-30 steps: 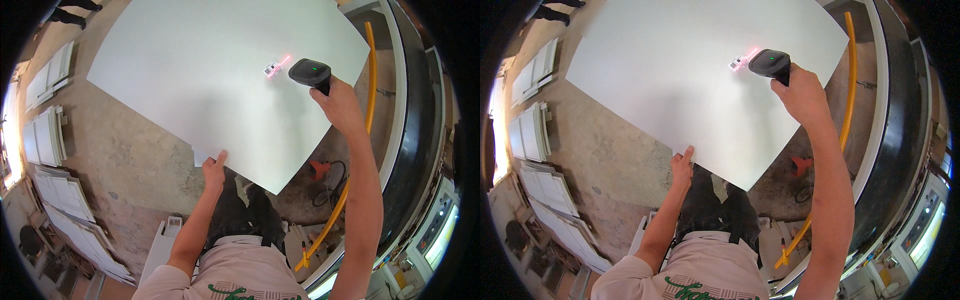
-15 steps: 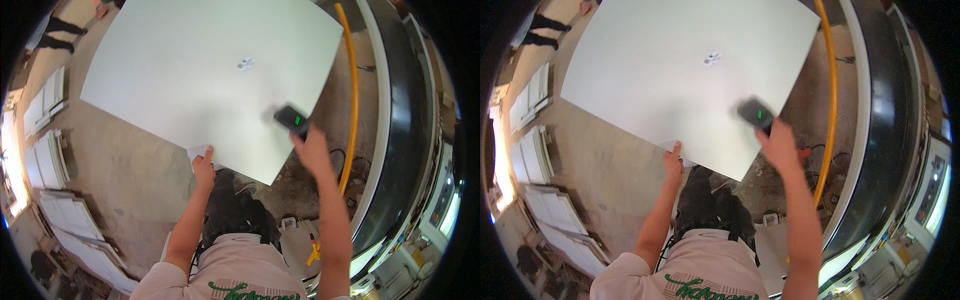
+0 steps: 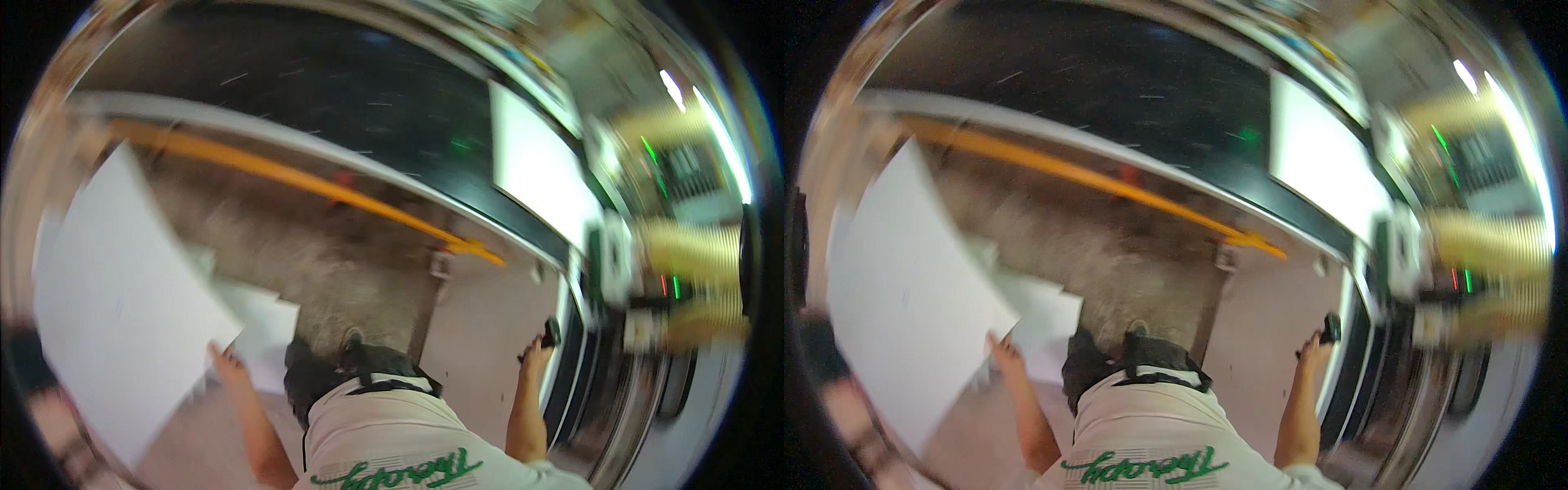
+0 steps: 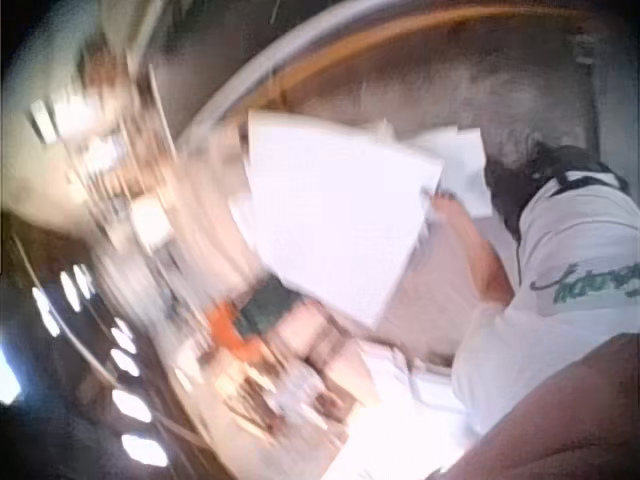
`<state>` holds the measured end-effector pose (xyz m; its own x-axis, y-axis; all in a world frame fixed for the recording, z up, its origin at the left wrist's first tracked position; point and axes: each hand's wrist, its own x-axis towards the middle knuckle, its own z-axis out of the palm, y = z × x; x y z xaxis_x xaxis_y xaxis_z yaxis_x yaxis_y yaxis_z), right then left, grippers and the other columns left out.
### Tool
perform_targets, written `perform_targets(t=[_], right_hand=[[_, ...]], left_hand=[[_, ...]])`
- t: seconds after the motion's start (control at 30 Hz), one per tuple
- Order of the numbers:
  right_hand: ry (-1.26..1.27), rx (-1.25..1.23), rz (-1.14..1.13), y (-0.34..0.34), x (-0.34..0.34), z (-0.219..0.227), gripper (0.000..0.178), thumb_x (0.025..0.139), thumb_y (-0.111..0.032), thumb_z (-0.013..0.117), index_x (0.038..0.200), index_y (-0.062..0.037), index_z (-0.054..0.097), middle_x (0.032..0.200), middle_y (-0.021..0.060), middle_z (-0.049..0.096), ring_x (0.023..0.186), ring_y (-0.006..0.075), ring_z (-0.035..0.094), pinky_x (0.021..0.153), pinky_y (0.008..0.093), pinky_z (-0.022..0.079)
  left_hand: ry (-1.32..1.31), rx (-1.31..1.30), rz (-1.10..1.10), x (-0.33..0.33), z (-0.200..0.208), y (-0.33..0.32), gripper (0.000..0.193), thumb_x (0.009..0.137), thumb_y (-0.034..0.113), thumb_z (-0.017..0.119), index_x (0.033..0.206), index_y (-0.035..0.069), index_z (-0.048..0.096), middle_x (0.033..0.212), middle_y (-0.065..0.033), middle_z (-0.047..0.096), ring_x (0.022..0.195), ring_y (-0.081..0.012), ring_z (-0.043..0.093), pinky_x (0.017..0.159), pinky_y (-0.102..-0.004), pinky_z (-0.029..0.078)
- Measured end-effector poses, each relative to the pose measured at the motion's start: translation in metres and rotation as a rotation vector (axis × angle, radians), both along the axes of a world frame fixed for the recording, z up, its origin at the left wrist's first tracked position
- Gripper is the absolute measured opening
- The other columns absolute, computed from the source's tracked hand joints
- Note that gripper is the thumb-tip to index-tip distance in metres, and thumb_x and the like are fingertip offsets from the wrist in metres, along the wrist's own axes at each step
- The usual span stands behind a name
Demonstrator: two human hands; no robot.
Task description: The person repeatedly picks up white rectangular panels, places them on a machine bed, scans a label on each panel with a handheld scanner, then removes the panel and stacks it. The cycle repeats for multiple panels.
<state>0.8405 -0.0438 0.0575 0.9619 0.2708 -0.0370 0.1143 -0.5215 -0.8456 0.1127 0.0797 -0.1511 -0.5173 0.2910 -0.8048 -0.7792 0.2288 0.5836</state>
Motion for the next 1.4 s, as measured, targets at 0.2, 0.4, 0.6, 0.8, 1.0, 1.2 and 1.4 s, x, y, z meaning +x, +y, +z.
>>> perform_targets(t=[0.2,0.4,0.6,0.8,1.0,1.2,1.4], right_hand=[[-0.414,-0.630,-0.435,-0.228,0.157,0.013,0.054,0.077,-0.023,0.074,0.119,0.0094,0.061,0.117,0.0323,0.065,0.114,0.0463,0.061,0.101,0.0455,0.046],[-0.258,-0.838,-0.363,-0.311,0.204,0.021,0.049,0.074,-0.019,0.078,0.118,-0.0031,0.069,0.112,0.0228,0.071,0.107,0.0409,0.067,0.093,0.0457,0.051],[-0.731,-1.000,-0.634,-0.233,0.155,0.078,0.042,0.087,-0.011,0.058,0.127,0.0030,0.056,0.128,0.0200,0.057,0.111,0.0420,0.059,0.096,0.0534,0.048],[-0.501,-0.328,0.290,0.044,0.074,-0.056,0.024,0.083,-0.012,0.066,0.104,0.0000,0.068,0.098,0.0207,0.068,0.095,0.0385,0.066,0.083,0.0447,0.051],[0.337,0.109,0.387,0.275,0.004,-0.241,0.062,0.088,-0.015,0.074,0.143,-0.0013,0.048,0.128,0.0131,0.061,0.116,0.0305,0.060,0.099,0.0399,0.050],[0.594,0.271,0.175,0.311,0.003,-0.292,0.041,0.101,-0.038,0.057,0.125,-0.0039,0.055,0.099,0.0120,0.065,0.070,0.0300,0.066,0.060,0.0400,0.059],[0.527,0.938,-0.332,0.193,-0.008,-0.141,0.048,0.104,-0.047,0.051,0.116,-0.0035,0.064,0.105,0.0117,0.073,0.056,0.0159,0.055,0.047,0.0287,0.049]], left_hand=[[-0.117,0.064,-0.111,0.007,-0.024,0.042,0.062,0.094,0.060,0.060,0.135,0.015,0.051,0.093,-0.0045,0.068,0.045,-0.0104,0.036,0.038,-0.0208,0.027],[-0.091,0.088,-0.135,0.021,-0.024,0.065,0.069,0.096,0.064,0.053,0.147,0.019,0.043,0.110,-0.0081,0.073,0.041,-0.0097,0.042,0.035,-0.0176,0.030],[0.044,0.039,-0.180,0.016,-0.014,0.078,0.064,0.097,0.066,0.048,0.142,0.021,0.048,0.121,-0.0072,0.068,0.059,-0.0089,0.060,0.036,-0.0189,0.029],[0.052,0.230,-0.132,0.010,-0.011,0.114,0.071,0.100,0.053,0.053,0.152,0.009,0.032,0.135,-0.0184,0.058,0.096,-0.0210,0.067,0.059,-0.0250,0.055],[-0.024,0.038,-0.173,-0.002,-0.017,0.119,0.075,0.095,0.068,0.049,0.151,0.020,0.036,0.146,-0.0097,0.050,0.092,-0.0146,0.071,0.040,-0.0187,0.031],[-0.148,-0.018,-0.178,-0.001,-0.013,0.119,0.081,0.089,0.074,0.054,0.129,0.004,0.047,0.111,-0.0244,0.064,0.051,-0.0153,0.054,0.035,-0.0201,0.028],[0.104,-0.103,-0.742,0.033,0.031,0.158,0.057,0.093,0.063,0.058,0.085,0.007,0.057,0.068,-0.0130,0.062,0.037,-0.0160,0.042,0.033,-0.0288,0.027]])
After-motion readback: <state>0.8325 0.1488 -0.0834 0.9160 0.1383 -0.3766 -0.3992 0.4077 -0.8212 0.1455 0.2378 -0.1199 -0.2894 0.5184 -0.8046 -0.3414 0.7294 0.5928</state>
